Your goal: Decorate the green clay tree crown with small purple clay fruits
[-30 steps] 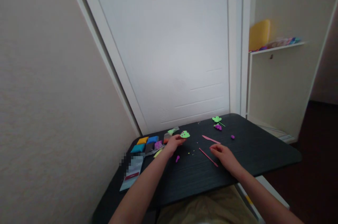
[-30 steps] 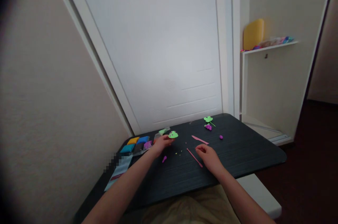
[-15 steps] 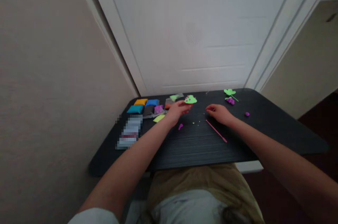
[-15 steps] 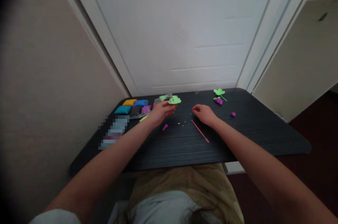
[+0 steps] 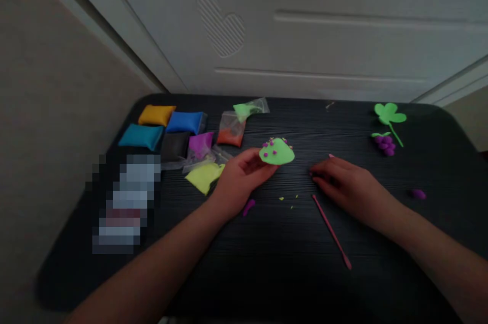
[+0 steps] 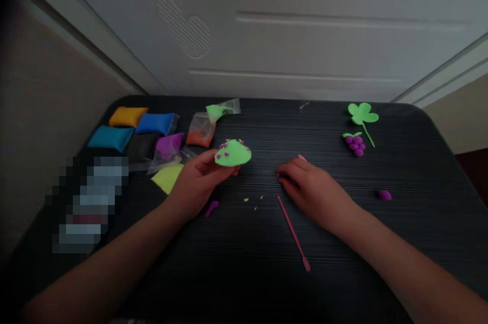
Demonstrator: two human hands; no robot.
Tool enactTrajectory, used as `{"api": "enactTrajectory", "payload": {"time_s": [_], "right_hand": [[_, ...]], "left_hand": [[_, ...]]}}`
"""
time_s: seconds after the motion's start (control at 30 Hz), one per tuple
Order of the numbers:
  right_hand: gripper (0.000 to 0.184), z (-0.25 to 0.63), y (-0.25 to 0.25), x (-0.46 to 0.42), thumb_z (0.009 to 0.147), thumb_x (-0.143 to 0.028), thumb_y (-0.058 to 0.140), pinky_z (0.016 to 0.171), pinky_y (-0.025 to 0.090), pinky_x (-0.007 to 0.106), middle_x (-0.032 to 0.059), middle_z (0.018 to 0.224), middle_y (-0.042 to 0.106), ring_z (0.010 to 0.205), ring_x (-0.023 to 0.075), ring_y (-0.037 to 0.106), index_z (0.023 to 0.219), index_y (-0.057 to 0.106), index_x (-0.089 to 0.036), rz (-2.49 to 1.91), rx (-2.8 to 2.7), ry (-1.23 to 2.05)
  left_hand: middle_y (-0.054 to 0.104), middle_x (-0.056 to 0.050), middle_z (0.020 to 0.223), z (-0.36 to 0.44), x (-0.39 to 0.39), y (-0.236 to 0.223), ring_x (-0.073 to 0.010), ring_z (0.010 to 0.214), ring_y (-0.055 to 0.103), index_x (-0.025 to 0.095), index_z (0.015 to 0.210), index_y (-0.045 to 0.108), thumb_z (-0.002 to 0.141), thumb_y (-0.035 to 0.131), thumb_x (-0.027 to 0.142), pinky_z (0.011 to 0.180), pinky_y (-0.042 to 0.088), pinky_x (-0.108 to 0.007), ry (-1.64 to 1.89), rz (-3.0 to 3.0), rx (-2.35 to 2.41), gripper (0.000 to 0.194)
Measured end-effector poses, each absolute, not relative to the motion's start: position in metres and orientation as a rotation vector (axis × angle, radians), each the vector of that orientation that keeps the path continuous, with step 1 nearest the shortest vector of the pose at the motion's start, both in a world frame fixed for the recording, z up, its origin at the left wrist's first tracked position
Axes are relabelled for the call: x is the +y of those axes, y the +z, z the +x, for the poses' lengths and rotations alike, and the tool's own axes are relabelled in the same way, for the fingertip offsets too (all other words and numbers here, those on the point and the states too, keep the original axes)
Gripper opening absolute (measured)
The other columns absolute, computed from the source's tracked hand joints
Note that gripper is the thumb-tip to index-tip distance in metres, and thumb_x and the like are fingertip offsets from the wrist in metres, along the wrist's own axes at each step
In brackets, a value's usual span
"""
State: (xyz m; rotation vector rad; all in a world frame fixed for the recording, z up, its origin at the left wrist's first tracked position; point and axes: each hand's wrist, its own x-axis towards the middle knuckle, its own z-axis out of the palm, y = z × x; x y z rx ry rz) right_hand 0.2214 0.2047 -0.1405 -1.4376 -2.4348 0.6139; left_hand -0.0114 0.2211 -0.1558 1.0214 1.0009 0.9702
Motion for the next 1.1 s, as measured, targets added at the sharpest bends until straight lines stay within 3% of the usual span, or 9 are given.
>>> {"api": "enactTrajectory", "payload": {"time_s": [0.23, 0.5, 0.67, 0.8, 1.1], "right_hand": [[0.024, 0.223, -0.153, 0.199, 0.082, -0.017, 0.047, 0.081, 0.049, 0.026, 0.0039, 0.098, 0.06, 0.089, 0.0121, 0.057, 0.106, 0.051, -0.02, -1.427, -2.324, 0.676], [0.038, 0.229, -0.159, 0.19, 0.078, -0.014, 0.053, 0.071, 0.051, 0.027, 0.005, 0.088, 0.064, 0.078, 0.0144, 0.06, 0.115, 0.049, -0.018, -1.253, -2.432, 0.553], [0.018, 0.219, -0.152, 0.205, 0.077, -0.017, 0.055, 0.069, 0.049, 0.032, 0.0028, 0.07, 0.065, 0.062, 0.0141, 0.058, 0.095, 0.058, -0.017, -1.25, -2.362, 0.376], [0.016, 0.217, -0.152, 0.209, 0.077, -0.017, 0.055, 0.062, 0.048, 0.03, 0.003, 0.072, 0.065, 0.064, 0.0141, 0.058, 0.093, 0.058, -0.018, -1.264, -2.354, 0.42], [0.02, 0.221, -0.155, 0.205, 0.077, -0.015, 0.055, 0.078, 0.041, 0.036, 0.0015, 0.079, 0.062, 0.072, 0.0143, 0.057, 0.095, 0.057, -0.022, -1.332, -2.355, 0.542]], "left_hand": [[0.068, 0.004, 0.091, -0.018, 0.219, -0.15, -0.0114, 0.085, 0.062, 0.028, 0.091, 0.064, 0.069, 0.064, 0.014, 0.078, 0.048, -0.021, 0.843, 0.915, 1.164, 0.026], [0.068, 0.001, 0.095, -0.027, 0.221, -0.149, -0.0177, 0.086, 0.064, 0.032, 0.095, 0.065, 0.067, 0.065, 0.017, 0.075, 0.052, -0.025, 0.781, 0.743, 1.149, 0.031], [0.069, 0.0, 0.092, -0.026, 0.226, -0.144, -0.0185, 0.083, 0.065, 0.035, 0.092, 0.066, 0.065, 0.067, 0.018, 0.072, 0.052, -0.024, 0.74, 0.635, 1.113, 0.032], [0.069, -0.001, 0.092, -0.025, 0.23, -0.138, -0.0199, 0.085, 0.065, 0.032, 0.091, 0.067, 0.065, 0.067, 0.019, 0.074, 0.052, -0.027, 0.728, 0.638, 1.086, 0.029], [0.067, 0.002, 0.099, -0.028, 0.228, -0.141, -0.0143, 0.087, 0.063, 0.031, 0.096, 0.064, 0.069, 0.063, 0.016, 0.076, 0.05, -0.023, 0.718, 0.706, 1.009, 0.031]]}}
